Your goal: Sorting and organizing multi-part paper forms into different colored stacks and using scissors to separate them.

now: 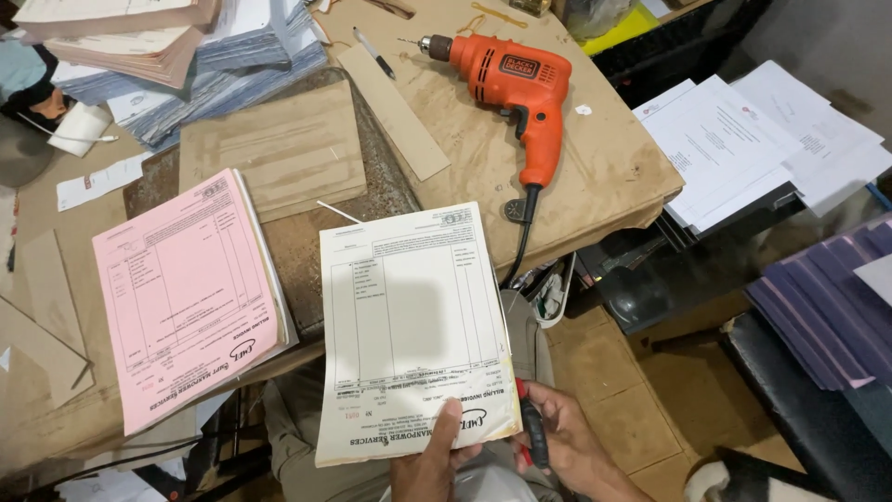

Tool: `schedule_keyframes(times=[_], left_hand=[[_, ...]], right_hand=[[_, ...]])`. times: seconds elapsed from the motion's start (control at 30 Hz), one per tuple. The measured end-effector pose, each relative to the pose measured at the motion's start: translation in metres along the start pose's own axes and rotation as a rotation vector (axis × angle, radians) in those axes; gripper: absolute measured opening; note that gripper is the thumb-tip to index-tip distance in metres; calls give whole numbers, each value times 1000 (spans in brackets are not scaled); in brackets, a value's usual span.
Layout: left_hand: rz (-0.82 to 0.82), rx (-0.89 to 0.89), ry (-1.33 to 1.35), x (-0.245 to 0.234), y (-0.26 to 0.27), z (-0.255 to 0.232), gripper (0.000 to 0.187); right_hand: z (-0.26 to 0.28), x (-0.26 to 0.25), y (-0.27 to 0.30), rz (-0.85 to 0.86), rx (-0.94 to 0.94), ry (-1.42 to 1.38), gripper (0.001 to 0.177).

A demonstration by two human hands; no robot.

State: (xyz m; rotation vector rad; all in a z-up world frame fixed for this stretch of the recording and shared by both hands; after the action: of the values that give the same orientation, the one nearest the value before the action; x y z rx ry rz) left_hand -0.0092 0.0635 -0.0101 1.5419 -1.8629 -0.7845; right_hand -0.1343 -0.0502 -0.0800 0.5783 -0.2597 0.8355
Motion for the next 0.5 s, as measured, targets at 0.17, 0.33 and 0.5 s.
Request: schedule_keyframes(times=[0.17, 0.33, 0.5], left_hand=[[-77, -50, -61, 8, 23, -17, 80], [-92, -4, -15, 6, 25, -14, 71], [-97, -30, -102, -1, 27, -14, 75]], right_hand=[[-7, -4, 2, 35, -39, 10, 52], [25, 12, 27, 19, 97, -41, 59], [11, 8, 23, 10, 157, -54, 63]])
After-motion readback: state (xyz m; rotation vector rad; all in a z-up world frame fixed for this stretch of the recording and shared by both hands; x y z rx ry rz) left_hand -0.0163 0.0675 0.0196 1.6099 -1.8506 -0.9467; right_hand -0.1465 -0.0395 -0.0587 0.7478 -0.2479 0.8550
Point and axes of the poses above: each hand's wrist, its own y-axis away from the middle knuckle, its own x-axis out of the palm, z = x × y, the point moved 3 cm from there along -y, towards the middle knuckle
